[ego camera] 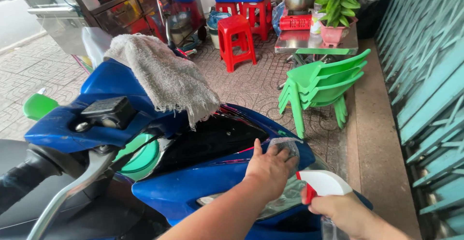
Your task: Cleaning the front and side panels of a blue motorbike using a spray bottle, cloth, and brush.
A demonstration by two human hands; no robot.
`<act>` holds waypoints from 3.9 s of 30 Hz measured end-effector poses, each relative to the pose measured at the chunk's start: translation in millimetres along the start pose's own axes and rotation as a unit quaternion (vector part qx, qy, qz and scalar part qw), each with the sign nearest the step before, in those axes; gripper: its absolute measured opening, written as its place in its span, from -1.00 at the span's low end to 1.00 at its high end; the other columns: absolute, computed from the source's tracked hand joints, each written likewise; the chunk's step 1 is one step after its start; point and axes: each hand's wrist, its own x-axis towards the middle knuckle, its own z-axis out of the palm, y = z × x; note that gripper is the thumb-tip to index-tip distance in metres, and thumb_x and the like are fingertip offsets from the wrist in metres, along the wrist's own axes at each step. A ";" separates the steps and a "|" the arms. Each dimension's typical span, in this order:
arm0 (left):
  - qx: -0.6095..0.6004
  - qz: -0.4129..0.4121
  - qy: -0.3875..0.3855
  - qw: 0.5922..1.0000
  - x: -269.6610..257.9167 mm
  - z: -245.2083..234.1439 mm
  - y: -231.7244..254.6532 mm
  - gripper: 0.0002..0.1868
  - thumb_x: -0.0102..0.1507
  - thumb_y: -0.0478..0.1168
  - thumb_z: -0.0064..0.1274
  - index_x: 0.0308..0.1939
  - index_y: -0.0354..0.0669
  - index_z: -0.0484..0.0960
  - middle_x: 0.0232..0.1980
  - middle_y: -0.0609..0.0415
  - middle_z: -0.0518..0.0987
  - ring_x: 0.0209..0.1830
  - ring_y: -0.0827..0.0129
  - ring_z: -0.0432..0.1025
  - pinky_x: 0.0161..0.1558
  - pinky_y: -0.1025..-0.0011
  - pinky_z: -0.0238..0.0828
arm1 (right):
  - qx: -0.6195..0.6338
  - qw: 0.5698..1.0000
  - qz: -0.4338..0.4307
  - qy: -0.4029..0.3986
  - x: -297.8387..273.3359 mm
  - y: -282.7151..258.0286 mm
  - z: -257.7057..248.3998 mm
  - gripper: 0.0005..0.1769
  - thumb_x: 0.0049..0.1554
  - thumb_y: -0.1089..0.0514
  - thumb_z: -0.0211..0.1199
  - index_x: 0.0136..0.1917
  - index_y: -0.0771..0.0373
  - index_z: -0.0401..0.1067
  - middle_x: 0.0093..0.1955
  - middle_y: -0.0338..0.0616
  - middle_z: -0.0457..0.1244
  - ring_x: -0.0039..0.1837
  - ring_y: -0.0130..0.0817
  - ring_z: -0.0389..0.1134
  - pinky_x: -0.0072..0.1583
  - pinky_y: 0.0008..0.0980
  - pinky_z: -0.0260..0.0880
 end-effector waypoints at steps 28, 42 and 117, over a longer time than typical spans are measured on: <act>-0.112 0.031 0.066 0.991 12.4 -10.9 -1.2 -0.49 0.18 -0.34 0.02 0.20 0.16 0.57 0.37 0.09 0.43 0.42 0.18 0.25 0.36 0.25 0.22 | -0.040 0.983 0.055 0.172 -54.4 -11.2 -18.7 -0.86 -0.14 0.31 0.24 -0.22 0.31 0.46 -0.29 -0.22 0.25 -0.17 -0.37 0.20 -0.10 -0.33 0.19; -0.086 0.014 -0.055 0.995 35.2 -24.1 3.4 -0.26 0.29 -0.29 -0.14 0.56 0.21 0.12 0.66 0.28 0.00 0.70 0.22 -0.26 0.60 -0.10 -0.39 | 0.036 0.987 0.062 0.143 -81.6 -16.8 -32.1 -0.80 -0.13 0.34 0.24 -0.17 0.30 0.54 -0.22 -0.16 0.36 -0.09 -0.37 0.33 -0.02 -0.43 0.31; 0.113 -0.049 -0.321 0.939 202.3 -37.6 81.4 -0.15 0.35 0.53 -0.51 0.62 0.31 0.09 0.69 0.13 0.03 0.71 -0.05 -0.22 0.49 -0.47 -0.63 | -0.021 1.000 0.021 0.004 -89.2 -45.1 -161.0 -0.63 -0.16 0.22 0.23 -0.02 0.19 0.52 -0.17 -0.32 0.26 -0.08 -0.50 0.27 -0.04 -0.44 0.27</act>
